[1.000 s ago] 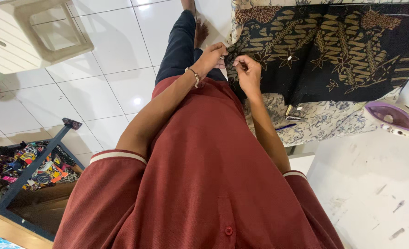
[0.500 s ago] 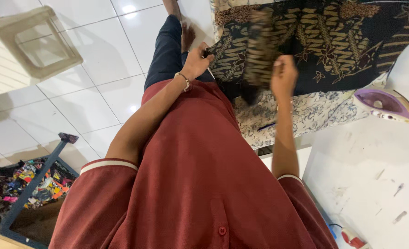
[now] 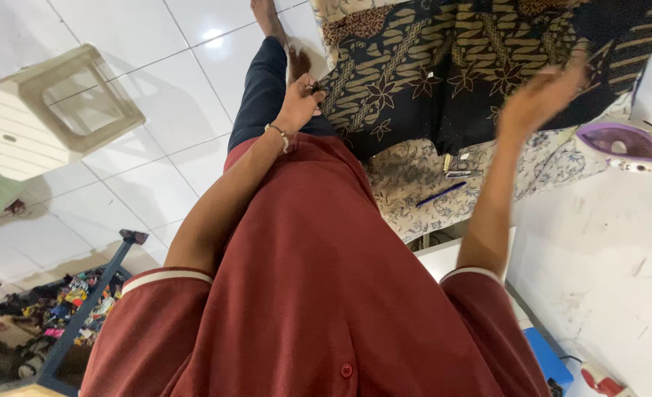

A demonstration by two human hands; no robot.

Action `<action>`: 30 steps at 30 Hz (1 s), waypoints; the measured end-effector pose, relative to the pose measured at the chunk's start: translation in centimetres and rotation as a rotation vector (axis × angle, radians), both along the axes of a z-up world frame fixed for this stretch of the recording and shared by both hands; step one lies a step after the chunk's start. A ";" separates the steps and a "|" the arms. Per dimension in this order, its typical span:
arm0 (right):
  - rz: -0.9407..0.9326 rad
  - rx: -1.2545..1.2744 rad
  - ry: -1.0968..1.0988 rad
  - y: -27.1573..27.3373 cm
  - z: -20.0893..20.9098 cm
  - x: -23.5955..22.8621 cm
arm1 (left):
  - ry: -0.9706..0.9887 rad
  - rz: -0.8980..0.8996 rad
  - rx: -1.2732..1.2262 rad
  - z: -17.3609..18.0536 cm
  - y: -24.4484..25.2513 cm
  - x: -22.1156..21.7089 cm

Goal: The person folds a piece of dark patterned fabric on a table, aligning edges and smoothing the surface. They then place a yellow paper template on the fabric and continue to adjust and fold the material.

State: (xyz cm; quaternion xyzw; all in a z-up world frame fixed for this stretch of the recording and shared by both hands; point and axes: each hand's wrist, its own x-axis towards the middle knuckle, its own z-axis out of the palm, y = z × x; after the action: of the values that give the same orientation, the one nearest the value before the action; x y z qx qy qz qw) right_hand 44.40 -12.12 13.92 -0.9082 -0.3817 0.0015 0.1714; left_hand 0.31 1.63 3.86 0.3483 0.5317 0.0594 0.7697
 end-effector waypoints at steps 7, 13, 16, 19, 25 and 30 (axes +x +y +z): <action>0.676 -0.338 0.155 5.5 -1.3 -26.8 | -0.057 0.167 -0.253 0.8 0.4 0.0; 0.632 -0.316 0.131 6.2 -2.8 -28.3 | -0.045 0.186 -0.276 1.9 0.8 0.7; 0.748 -0.431 0.026 5.7 -4.0 -27.5 | -0.071 0.178 -0.288 2.1 1.0 0.8; 0.751 -0.437 0.047 5.4 -5.0 -27.3 | -0.054 0.177 -0.274 2.3 1.1 0.6; 0.647 -0.252 0.165 5.2 -5.3 -26.5 | -0.025 0.169 -0.287 2.3 1.3 0.5; 0.512 -0.029 0.468 5.1 -4.5 -24.9 | -0.016 0.153 -0.257 0.8 1.0 0.4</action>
State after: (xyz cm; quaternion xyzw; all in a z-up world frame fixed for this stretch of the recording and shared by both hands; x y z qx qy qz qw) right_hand 19.48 -7.04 9.38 -0.7604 -0.5476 0.2581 0.2354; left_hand 0.68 2.60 4.64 0.2049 0.5536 0.0524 0.8055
